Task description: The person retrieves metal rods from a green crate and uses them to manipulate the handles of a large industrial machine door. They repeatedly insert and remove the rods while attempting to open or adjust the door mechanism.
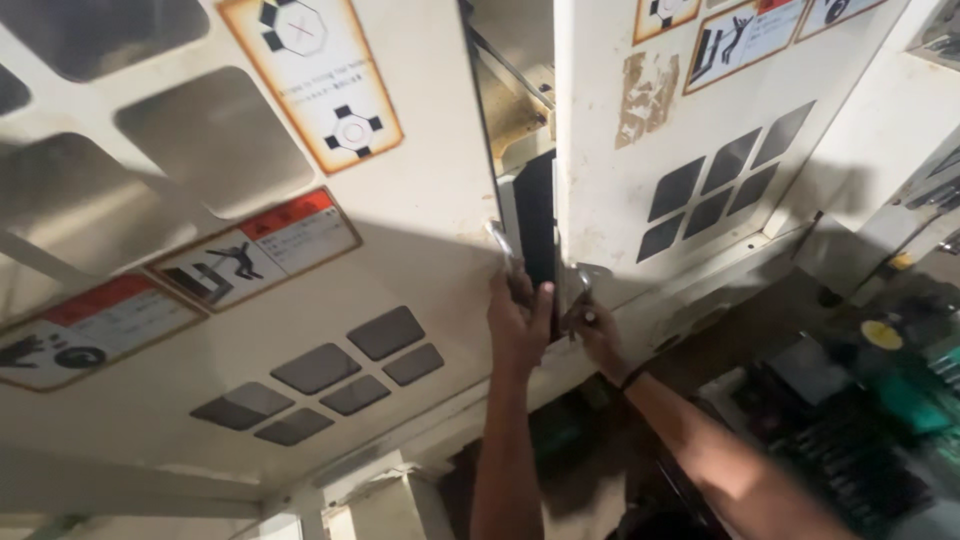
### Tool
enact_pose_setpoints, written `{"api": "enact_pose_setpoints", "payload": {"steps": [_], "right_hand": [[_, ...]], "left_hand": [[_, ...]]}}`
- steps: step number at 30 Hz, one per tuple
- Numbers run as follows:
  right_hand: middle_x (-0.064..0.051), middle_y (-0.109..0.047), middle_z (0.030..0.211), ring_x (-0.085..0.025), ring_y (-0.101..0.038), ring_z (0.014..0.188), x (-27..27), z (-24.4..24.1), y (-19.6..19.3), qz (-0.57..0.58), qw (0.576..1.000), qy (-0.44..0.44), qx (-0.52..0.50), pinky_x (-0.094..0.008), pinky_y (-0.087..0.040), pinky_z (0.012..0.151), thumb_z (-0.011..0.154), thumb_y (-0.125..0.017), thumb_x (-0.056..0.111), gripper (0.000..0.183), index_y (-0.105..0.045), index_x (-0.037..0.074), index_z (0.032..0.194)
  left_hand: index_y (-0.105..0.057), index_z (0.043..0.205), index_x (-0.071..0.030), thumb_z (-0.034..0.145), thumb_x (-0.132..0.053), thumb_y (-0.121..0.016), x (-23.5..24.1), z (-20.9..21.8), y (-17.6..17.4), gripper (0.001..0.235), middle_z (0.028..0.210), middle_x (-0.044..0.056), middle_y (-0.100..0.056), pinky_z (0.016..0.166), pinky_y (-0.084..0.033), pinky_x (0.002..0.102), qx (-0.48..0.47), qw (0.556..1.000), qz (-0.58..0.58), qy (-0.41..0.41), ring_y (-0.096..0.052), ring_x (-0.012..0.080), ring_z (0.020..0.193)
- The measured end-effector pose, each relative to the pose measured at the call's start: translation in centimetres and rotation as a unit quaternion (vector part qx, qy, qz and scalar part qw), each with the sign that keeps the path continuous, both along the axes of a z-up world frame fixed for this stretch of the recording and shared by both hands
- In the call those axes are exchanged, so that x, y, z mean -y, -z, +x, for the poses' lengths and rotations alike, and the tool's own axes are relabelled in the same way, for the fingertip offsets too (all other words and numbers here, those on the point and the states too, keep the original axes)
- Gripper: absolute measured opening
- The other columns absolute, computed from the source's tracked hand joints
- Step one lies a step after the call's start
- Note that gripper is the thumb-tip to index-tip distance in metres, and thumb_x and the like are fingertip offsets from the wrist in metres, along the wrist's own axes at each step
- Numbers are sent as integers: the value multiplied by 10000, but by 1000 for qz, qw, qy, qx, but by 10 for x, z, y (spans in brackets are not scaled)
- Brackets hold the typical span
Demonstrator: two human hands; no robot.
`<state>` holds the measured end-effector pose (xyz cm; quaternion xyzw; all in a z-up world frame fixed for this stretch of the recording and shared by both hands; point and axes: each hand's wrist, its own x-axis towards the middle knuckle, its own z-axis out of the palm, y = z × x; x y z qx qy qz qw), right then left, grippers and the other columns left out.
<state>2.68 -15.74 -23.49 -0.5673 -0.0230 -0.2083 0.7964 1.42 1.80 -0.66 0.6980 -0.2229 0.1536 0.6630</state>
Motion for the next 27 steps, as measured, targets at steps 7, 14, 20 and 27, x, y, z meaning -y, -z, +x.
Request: {"api": "enact_pose_setpoints", "payload": {"steps": [7, 14, 20, 27], "right_hand": [[-74, -612, 897, -158, -629, 727, -6, -3, -1, -114, 991, 55, 41, -282, -494, 604, 930, -559, -74, 133, -626, -7, 836], [-82, -579, 920, -155, -608, 705, -11, -14, -21, -164, 983, 68, 51, -289, -509, 591, 983, -554, -39, 144, -608, -15, 852], [-77, -557, 914, -156, -584, 701, -17, -12, -30, -201, 969, 124, 74, -301, -504, 563, 971, -566, -37, 129, -582, -14, 845], [-83, -555, 885, -164, -579, 730, -6, -11, -28, -269, 950, 98, 123, -308, -497, 603, 918, -507, -104, 148, -593, -10, 844]], "left_hand": [[-539, 1310, 14, 941, -132, -742, -10, -1, -6, 445, 797, 26, -541, 606, -469, 275, -43, 997, 52, 42, -533, 117, 665], [-530, 1363, 11, 944, -124, -728, -8, -2, 0, 483, 798, 27, -525, 616, -468, 295, -17, 999, 14, 45, -510, 122, 668], [-544, 1350, 16, 945, -125, -732, -3, 9, 13, 468, 817, 29, -570, 624, -497, 302, 21, 999, 1, 27, -555, 130, 677], [-571, 1282, 16, 947, -139, -732, 3, 16, 20, 402, 737, 55, -540, 595, -475, 335, 21, 999, 24, 5, -532, 178, 619]]}}
